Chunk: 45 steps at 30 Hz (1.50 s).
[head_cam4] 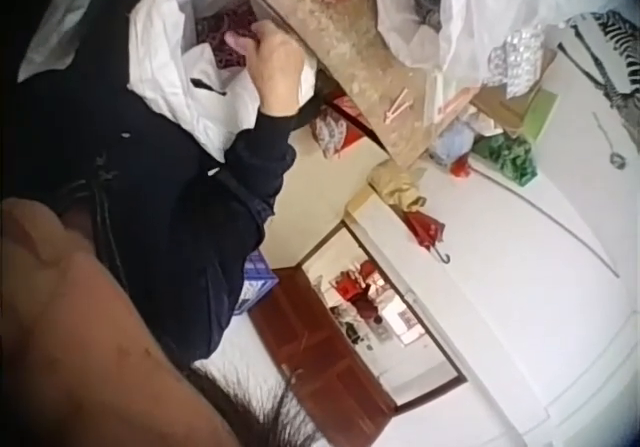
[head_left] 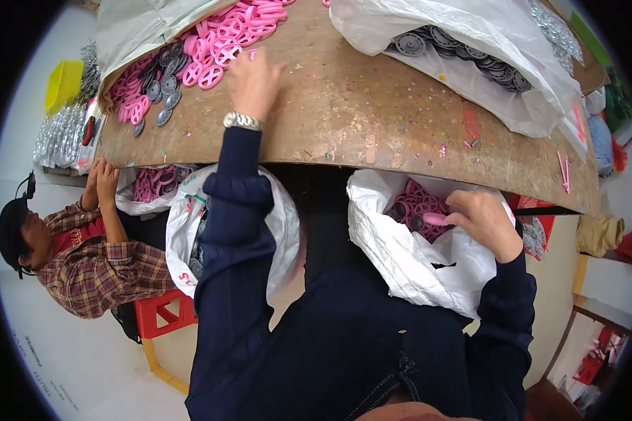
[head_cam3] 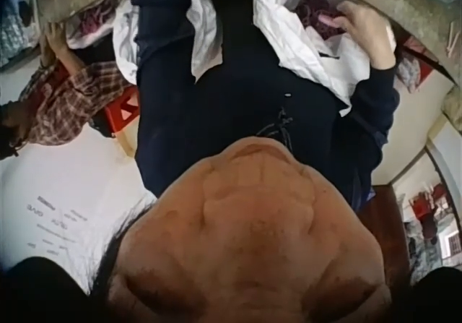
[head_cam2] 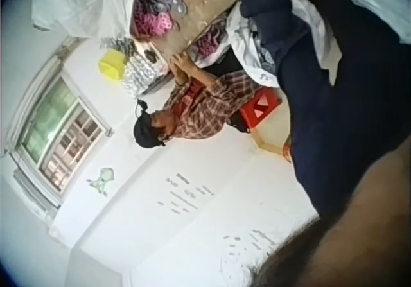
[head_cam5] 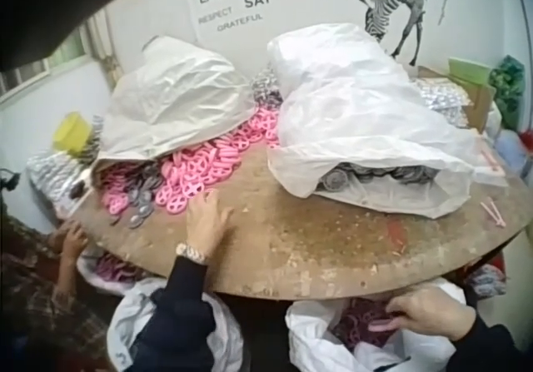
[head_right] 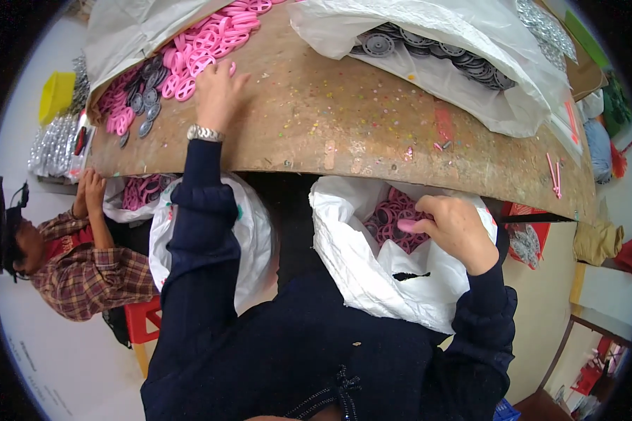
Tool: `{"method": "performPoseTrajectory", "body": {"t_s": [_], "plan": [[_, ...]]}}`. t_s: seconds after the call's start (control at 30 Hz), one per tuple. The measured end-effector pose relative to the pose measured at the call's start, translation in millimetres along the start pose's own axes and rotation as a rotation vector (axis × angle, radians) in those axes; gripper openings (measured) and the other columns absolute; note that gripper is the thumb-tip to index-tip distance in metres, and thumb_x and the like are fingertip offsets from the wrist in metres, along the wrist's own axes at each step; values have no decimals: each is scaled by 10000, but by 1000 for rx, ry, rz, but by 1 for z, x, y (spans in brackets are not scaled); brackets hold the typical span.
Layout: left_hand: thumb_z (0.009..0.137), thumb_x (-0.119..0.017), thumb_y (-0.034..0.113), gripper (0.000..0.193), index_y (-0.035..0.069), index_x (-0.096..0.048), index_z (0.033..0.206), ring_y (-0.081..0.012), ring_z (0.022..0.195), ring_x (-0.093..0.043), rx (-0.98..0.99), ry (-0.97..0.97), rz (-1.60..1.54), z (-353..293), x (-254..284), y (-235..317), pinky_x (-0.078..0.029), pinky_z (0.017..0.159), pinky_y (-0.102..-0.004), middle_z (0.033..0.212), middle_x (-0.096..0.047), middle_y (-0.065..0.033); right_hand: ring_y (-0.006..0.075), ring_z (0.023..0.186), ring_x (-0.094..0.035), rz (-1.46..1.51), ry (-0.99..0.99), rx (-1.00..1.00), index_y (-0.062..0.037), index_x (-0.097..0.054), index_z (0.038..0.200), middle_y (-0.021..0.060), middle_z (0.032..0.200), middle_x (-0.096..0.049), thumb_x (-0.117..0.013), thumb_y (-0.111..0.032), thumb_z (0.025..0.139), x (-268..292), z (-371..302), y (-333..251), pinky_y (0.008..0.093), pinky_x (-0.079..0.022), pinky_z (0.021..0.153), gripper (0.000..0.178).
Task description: Assembling small pink and grey plastic components at a factory workbench.
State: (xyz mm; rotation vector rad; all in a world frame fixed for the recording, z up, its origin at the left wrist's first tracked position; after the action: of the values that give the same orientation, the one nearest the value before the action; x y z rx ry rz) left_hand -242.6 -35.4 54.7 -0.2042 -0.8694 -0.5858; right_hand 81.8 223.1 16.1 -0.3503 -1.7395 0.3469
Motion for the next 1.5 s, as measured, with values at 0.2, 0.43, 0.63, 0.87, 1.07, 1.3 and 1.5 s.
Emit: {"method": "performPoseTrajectory", "body": {"t_s": [0.2, 0.43, 0.63, 0.87, 1.07, 1.3, 1.5], "plan": [[847, -669, 518, 492, 150, -654, 1173, -408, 1002, -625, 162, -207, 218, 15, -40, -61, -522, 792, -534, 1075, -656, -184, 329, 809, -672, 155, 90, 63, 10, -661, 990, 174, 878, -688, -697, -142, 828, 32, 20, -29, 387, -521, 724, 226], [864, -670, 449, 369, 144, -690, 1071, -389, 931, -651, 79, -137, 253, 18, -55, -53, -531, 728, -516, 1016, -667, -158, 236, 740, -651, 303, 318, 100, 24, -649, 1009, 141, 827, -674, -637, -82, 881, 71, 73, -26, 314, -503, 692, 167], [912, -633, 335, 271, 70, -675, 950, -380, 777, -663, -19, -77, 161, 17, -53, -64, -521, 693, -488, 844, -684, -184, 241, 792, -662, 151, 601, 81, -12, -656, 1042, 126, 882, -697, -618, -189, 917, 98, 142, 11, 314, -501, 722, 220], [919, -628, 224, 185, 46, -663, 884, -346, 752, -670, 22, 11, -13, 11, -19, -37, -520, 663, -472, 807, -677, -166, 317, 945, -683, 60, 791, -119, -39, -648, 1151, 158, 985, -715, -643, -396, 898, 107, 205, 50, 393, -520, 796, 438], [838, -716, 216, 202, 59, -638, 940, -343, 938, -617, -102, 17, 25, -1, -27, -25, -496, 784, -449, 947, -668, -142, 332, 979, -673, -19, 733, -272, -27, -651, 1153, 153, 987, -719, -661, -436, 865, 100, 234, 50, 415, -515, 839, 500], [901, -648, 182, 179, 11, -638, 848, -359, 803, -628, -101, -44, -29, 1, -42, -48, -484, 703, -460, 818, -653, -171, 310, 893, -699, 312, 814, -175, -28, -696, 1095, 160, 916, -724, -700, -286, 819, 94, 240, 75, 408, -537, 755, 378], [973, -559, 144, 173, -3, -651, 981, -242, 895, -679, 545, -320, -1123, -18, -26, -4, -560, 756, -395, 965, -683, -145, 127, 782, -681, 635, 853, 12, 37, -654, 1041, 72, 863, -704, -654, -74, 902, 89, 187, 53, 241, -521, 714, 179]]}}
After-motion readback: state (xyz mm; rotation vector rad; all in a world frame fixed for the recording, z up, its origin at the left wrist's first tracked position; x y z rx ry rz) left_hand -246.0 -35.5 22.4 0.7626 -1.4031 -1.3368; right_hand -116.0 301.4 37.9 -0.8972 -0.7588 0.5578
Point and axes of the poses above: each hand's wrist, its own z-axis towards the middle knuckle, its own x-axis out of the back of the hand, y = z × x, the point moved 8 cm from there along z, towards the middle knuckle
